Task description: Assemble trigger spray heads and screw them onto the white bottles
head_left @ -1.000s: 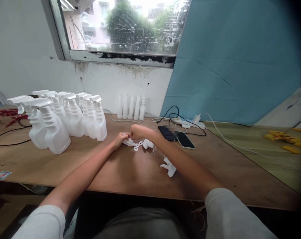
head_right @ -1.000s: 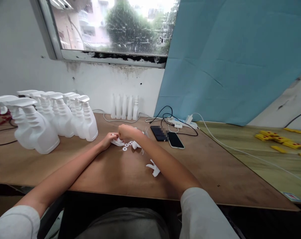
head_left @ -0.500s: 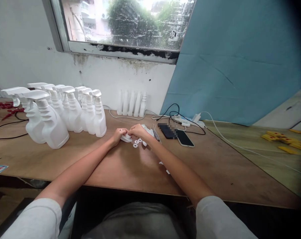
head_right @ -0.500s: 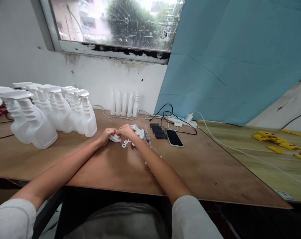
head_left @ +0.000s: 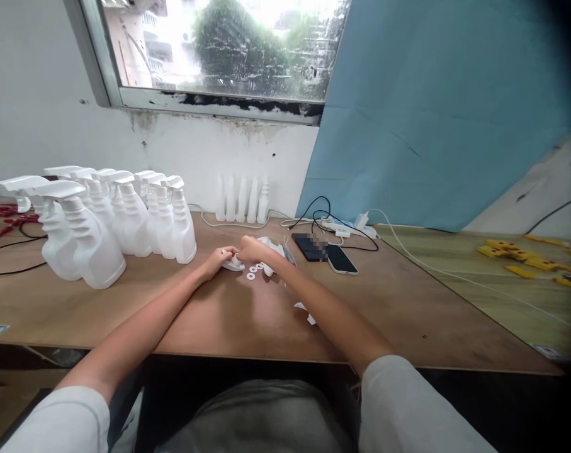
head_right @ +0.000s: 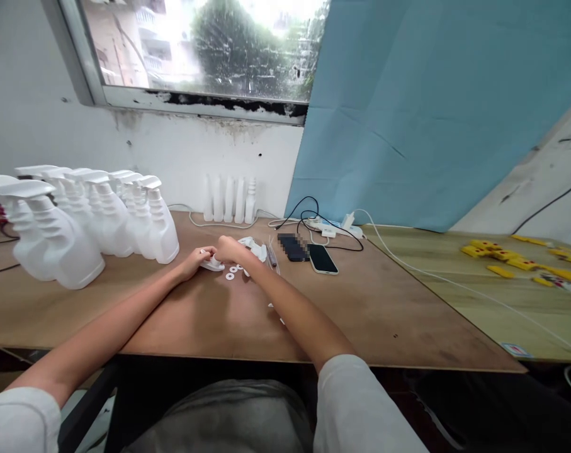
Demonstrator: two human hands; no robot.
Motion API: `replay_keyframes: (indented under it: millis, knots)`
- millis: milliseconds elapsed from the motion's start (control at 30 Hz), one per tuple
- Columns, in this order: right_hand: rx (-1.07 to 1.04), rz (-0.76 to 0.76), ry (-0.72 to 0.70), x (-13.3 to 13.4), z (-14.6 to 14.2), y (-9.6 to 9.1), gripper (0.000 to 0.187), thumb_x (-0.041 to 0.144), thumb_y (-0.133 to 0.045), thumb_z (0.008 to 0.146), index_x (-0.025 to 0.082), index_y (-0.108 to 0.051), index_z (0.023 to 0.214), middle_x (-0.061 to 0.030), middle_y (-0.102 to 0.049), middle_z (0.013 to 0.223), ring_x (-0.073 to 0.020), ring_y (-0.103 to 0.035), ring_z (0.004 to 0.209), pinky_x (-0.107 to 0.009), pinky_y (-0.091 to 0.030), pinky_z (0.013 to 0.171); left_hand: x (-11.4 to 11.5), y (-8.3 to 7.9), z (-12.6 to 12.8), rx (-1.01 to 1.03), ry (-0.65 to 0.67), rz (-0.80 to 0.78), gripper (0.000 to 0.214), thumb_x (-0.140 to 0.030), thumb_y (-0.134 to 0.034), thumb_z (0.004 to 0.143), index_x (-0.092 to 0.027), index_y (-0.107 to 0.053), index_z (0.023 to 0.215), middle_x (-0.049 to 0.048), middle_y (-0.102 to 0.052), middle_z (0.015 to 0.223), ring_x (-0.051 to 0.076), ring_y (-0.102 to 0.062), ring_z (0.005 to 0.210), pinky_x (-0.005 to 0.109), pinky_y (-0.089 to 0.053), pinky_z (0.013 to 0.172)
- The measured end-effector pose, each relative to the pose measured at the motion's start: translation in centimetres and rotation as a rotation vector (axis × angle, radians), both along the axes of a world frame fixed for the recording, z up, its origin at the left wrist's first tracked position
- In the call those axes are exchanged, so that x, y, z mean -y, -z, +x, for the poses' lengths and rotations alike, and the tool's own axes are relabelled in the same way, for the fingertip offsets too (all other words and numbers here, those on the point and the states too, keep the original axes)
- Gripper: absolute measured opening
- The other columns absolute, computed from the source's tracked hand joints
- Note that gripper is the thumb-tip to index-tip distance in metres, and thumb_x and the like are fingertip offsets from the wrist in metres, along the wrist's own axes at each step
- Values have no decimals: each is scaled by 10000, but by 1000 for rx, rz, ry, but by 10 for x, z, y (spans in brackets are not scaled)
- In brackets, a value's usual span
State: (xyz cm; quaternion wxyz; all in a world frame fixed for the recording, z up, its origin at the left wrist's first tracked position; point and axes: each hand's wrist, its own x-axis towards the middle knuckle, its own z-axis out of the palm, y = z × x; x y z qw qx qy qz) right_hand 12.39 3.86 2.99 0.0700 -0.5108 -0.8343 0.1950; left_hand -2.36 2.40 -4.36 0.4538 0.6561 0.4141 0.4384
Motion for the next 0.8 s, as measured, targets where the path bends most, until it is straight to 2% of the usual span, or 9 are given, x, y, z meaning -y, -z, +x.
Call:
replay_keyframes:
  millis: [133, 267, 367, 467, 533, 633, 700, 800]
  knots:
    - [-20, -11, 43, 1, -3, 3, 96, 102, -614, 628, 104, -615, 531, -53, -524, 410, -148, -530, 426, -220, -352, 424, 6, -3, -7, -51, 32, 24, 293, -264, -484, 630, -138, -647, 838, 17, -660, 792, 174, -552, 765, 252, -408, 733]
    - [-140, -16, -9, 7, 10, 3, 132, 193, -607, 711, 117, -659, 617, -10, -547, 444, -103, -513, 411, -183, -366, 417, 10, -7, -12, -118, 70, 28, 378, -277, -534, 659, -139, -662, 986, 41, -683, 935, 202, -580, 871, 278, -420, 811]
    - [-251, 17, -8, 6, 36, -2, 213, 286, -547, 807, 138, -693, 760, 11, -604, 541, -73, -531, 437, -151, -383, 433, 13, -9, -13, -198, 116, 55, 373, -295, -560, 729, -157, -667, 1059, 60, -676, 1085, 224, -583, 998, 292, -414, 883]
    - [-319, 111, 113, -7, 77, -2, 320, 343, -440, 887, 129, -678, 894, 10, -623, 585, -66, -513, 433, -151, -376, 435, 15, -9, -12, -244, 196, 99, 361, -334, -590, 778, -184, -682, 1093, 66, -658, 1180, 237, -573, 1080, 293, -416, 915]
    - [-310, 155, 219, -18, 107, 3, 329, 310, -418, 895, 103, -671, 864, 4, -606, 547, -70, -490, 410, -162, -360, 433, 17, -9, -11, -249, 224, 106, 365, -367, -601, 794, -190, -689, 1100, 71, -658, 1192, 242, -572, 1098, 291, -422, 918]
    - [-239, 142, 334, -29, 146, 16, 293, 266, -482, 867, 94, -657, 707, -13, -592, 498, -74, -493, 395, -170, -352, 445, 18, -9, -11, -250, 200, 76, 378, -384, -606, 795, -184, -692, 1104, 73, -671, 1161, 240, -594, 1041, 288, -446, 870]
    - [-186, 92, 361, -31, 161, 24, 261, 232, -545, 837, 99, -634, 632, -20, -595, 494, -69, -501, 390, -166, -352, 448, 19, -10, -10, -257, 160, 57, 383, -370, -615, 780, -179, -694, 1102, 69, -688, 1107, 230, -610, 964, 282, -462, 811]
    - [-129, -13, 352, -27, 169, 33, 220, 188, -602, 807, 105, -613, 603, -19, -604, 511, -61, -515, 387, -156, -346, 430, 21, -11, -8, -256, 110, 52, 375, -337, -623, 754, -175, -699, 1084, 61, -703, 1032, 216, -610, 890, 265, -467, 738]
